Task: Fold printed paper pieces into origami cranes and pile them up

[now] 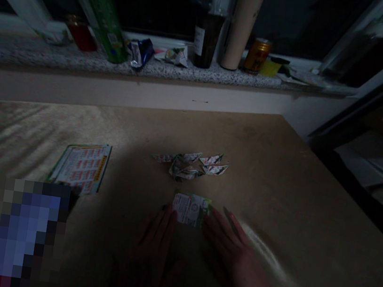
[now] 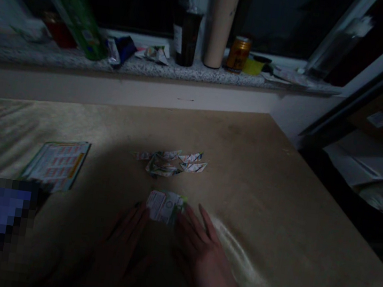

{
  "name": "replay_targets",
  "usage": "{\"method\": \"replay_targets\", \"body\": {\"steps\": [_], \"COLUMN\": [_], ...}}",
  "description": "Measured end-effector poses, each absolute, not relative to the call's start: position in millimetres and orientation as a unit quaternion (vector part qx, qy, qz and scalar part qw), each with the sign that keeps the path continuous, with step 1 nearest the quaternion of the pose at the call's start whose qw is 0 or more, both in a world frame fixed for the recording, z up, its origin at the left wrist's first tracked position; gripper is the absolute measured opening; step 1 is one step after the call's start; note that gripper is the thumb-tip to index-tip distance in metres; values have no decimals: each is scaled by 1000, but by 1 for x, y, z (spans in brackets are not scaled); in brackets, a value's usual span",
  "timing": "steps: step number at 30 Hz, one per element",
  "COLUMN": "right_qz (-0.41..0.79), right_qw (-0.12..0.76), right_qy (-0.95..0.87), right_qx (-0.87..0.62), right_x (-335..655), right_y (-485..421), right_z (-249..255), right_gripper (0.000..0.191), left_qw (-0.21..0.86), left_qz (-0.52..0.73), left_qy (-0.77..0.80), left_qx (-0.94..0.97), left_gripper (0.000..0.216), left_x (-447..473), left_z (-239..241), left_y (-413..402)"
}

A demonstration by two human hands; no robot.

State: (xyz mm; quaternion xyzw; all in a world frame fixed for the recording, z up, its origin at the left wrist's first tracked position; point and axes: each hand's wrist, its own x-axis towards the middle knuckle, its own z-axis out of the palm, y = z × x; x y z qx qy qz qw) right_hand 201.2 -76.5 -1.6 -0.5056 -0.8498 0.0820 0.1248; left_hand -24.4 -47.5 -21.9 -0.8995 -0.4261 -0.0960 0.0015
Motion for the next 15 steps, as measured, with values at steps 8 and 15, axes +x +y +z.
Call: {"method": "replay_targets", "body": {"steps": [8,15], "right_qz": [124,135], "right_qw": [115,93], "right_qy": [-885,-932], "right_qx": [-433,-325], "right_x": [196,189], "right_y": [-74,-65], "right_z": [11,22], "right_gripper": [48,40], "left_qw": [46,68], "left_qz": [-100,-86], "left_qy": [-442,-457], "left_qx": [-890,-883], "left_gripper": [71,58], "left_x": [-22,-23], "left_z": [-25,-25], "left_y": [-36,-28]}}
